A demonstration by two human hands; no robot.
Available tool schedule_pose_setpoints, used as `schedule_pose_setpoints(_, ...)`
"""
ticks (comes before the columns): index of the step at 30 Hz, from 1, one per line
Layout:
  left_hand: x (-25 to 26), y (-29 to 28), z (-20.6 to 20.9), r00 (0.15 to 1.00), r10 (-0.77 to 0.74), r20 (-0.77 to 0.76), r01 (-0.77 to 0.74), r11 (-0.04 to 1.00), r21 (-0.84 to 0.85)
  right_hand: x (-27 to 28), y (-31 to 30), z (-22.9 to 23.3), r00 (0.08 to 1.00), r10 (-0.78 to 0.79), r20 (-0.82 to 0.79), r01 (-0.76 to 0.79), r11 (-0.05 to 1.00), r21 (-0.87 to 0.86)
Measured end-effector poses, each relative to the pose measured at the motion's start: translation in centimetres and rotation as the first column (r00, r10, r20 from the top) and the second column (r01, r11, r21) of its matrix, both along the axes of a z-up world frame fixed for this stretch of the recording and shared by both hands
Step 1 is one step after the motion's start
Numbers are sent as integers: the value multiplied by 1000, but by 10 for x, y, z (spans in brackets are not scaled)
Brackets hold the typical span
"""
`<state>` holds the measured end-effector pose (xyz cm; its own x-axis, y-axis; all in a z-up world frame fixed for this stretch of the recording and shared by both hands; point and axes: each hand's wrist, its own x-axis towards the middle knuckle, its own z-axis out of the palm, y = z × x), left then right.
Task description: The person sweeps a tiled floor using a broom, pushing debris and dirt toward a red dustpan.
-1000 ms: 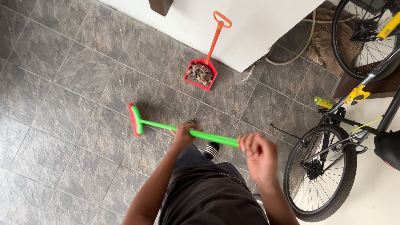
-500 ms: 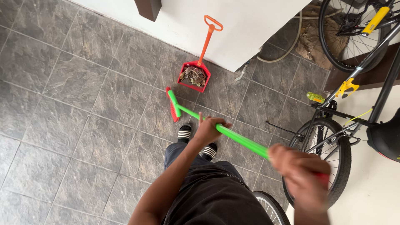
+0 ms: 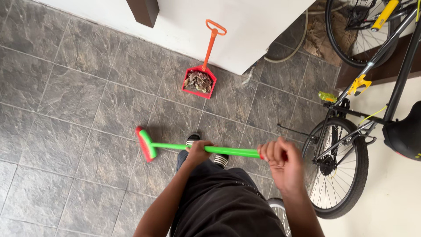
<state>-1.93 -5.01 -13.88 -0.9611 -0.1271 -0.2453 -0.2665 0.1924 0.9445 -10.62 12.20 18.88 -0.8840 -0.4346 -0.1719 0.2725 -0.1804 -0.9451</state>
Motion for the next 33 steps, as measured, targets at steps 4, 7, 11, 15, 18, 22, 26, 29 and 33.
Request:
schedule_pose_setpoints(4,-24,10,31,1000,-3,-27,3,1000,-1,3,9,6,957,139,-253,-136,990,32)
schedule_pose_setpoints(7,-55,13,70,993,13,-121,-17,999,-37,3,14,29,897,251,-364,-241,968,72)
schedule_pose_setpoints(11,-80,5,103,968,37,-249,-28,999,39,16,1,65,761,419,-496,-368,908,201)
schedule_pose_setpoints(15,-93,15,144,938,-32,-344,-39,980,-196,12,12,110,762,398,-511,-300,916,265)
schedule_pose_setpoints(18,-88,23,171,931,-97,-352,78,995,-68,-3,42,164,799,445,-404,-351,891,288)
schedule_pose_setpoints(22,-75,28,177,972,-187,-142,191,981,14,-22,53,156,840,396,-371,-377,918,127)
schedule_pose_setpoints(26,-75,34,144,965,-97,-244,117,991,68,-28,43,121,867,304,-395,-346,938,-38)
schedule_pose_setpoints(29,-89,31,113,949,-16,-316,38,997,61,-21,24,99,765,396,-508,-398,911,111)
schedule_pose_setpoints(33,-115,15,97,912,30,-409,-49,998,-37,-5,3,82,688,466,-556,-419,881,220)
